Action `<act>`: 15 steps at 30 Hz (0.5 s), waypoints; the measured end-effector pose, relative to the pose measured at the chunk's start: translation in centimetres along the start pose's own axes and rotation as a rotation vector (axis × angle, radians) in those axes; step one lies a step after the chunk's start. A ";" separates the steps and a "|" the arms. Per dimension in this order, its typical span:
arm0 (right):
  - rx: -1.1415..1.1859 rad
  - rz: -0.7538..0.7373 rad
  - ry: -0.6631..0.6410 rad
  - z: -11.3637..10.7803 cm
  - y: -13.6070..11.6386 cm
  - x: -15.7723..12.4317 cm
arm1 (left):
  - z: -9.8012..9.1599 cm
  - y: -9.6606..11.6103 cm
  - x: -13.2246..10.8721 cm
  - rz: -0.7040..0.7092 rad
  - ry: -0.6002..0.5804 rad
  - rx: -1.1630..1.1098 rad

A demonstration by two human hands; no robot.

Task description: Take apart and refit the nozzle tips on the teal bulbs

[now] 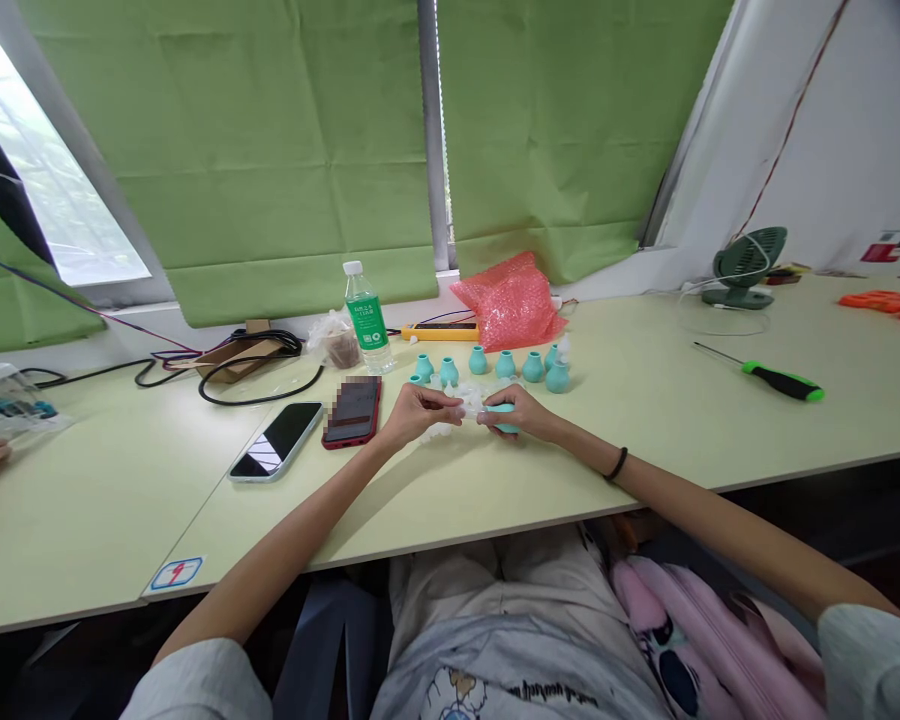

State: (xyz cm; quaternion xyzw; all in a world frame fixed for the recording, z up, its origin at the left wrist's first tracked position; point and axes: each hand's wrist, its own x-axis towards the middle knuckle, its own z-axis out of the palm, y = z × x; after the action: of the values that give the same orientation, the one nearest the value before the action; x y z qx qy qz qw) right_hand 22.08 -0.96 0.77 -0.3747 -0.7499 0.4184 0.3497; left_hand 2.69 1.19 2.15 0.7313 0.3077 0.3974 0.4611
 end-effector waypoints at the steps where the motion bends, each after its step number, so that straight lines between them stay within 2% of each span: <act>1: 0.005 -0.005 0.014 0.1 0.1 0.0 | 0.0 0.0 0.0 -0.015 0.007 -0.023; 15: -0.062 -0.122 0.077 0.7 -0.4 0.1 | 0.3 0.2 0.0 -0.046 0.056 -0.159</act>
State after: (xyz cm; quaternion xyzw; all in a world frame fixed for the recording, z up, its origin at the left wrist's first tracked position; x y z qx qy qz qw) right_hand 21.35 -1.23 0.85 -0.3549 -0.7697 0.3584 0.3915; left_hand 2.96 0.97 2.21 0.6737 0.3047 0.4304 0.5177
